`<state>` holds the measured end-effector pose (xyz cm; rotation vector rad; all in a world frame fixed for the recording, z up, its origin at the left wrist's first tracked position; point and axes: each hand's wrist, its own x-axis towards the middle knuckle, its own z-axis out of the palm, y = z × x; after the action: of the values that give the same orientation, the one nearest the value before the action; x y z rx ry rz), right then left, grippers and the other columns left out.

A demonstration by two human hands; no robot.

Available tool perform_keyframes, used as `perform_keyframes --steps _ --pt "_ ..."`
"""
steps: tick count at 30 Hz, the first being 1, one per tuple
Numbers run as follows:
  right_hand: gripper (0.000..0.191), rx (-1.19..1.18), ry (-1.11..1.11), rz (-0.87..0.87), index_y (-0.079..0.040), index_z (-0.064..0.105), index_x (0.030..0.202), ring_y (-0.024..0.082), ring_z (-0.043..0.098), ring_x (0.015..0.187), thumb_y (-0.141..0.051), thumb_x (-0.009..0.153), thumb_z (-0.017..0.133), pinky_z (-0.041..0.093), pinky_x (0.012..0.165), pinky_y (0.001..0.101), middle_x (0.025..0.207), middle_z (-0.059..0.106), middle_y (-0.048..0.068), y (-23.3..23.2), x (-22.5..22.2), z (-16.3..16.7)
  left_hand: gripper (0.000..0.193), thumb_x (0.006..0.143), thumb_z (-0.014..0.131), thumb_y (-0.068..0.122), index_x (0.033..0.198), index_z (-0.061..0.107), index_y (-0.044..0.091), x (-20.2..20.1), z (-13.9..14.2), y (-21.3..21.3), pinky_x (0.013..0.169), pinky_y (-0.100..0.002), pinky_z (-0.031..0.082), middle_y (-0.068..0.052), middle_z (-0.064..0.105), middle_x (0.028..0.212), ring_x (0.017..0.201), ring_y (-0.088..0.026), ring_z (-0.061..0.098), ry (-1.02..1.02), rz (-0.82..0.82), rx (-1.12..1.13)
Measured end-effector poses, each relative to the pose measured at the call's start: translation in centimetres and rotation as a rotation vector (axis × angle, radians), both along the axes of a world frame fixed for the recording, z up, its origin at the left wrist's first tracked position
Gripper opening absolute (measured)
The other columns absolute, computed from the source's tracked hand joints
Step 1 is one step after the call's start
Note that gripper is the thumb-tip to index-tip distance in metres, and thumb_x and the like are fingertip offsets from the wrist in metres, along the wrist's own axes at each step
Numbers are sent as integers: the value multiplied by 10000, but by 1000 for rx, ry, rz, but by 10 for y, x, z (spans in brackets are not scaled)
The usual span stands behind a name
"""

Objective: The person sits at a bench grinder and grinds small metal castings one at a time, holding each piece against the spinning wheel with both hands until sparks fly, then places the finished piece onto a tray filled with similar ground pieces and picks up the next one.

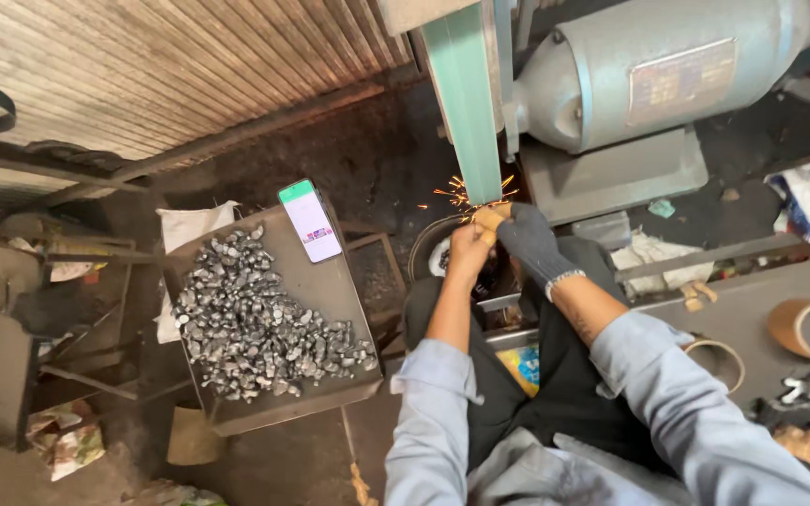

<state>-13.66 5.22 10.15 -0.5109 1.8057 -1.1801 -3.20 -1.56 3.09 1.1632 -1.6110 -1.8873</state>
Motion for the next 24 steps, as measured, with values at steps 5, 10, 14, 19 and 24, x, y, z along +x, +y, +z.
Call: perform_keyframes --steps 5,10,14,19,24 --pt "403 -130 449 10 18 758 1118 224 700 880 -354 966 727 516 772 364 969 747 174 9 13 2 114 862 670 57 944 714 -9 1 -7 -1 635 -351 528 -74 711 801 691 -125 632 30 -6 -68" --pt "508 -225 429 -37 26 697 1145 252 711 879 -407 882 741 550 798 373 1004 739 188 22 24 12 184 865 775 140 1000 733 22 12 4 18 754 -387 559 -128 739 916 838 -194 735 -38 68 -722" --pt "452 -100 429 -25 -19 738 1127 212 701 888 -417 914 714 533 799 354 998 742 144 30 23 12 244 881 774 195 1085 729 69 23 22 38 735 -331 567 -56 744 929 823 -154 716 70 153 -256" --pt "331 -187 -431 25 -52 708 1111 142 626 800 -349 1018 594 483 697 299 919 712 34 44 18 6 277 1028 652 193 1278 688 78 30 37 45 732 -278 548 -48 704 1021 855 -125 664 577 140 472" --pt "247 -406 -666 -80 -64 697 1166 110 592 926 -242 1019 607 495 834 271 1031 669 7 24 19 -6 340 1006 703 201 1284 699 6 15 44 22 686 -257 494 -73 696 1028 812 -103 608 331 291 14"
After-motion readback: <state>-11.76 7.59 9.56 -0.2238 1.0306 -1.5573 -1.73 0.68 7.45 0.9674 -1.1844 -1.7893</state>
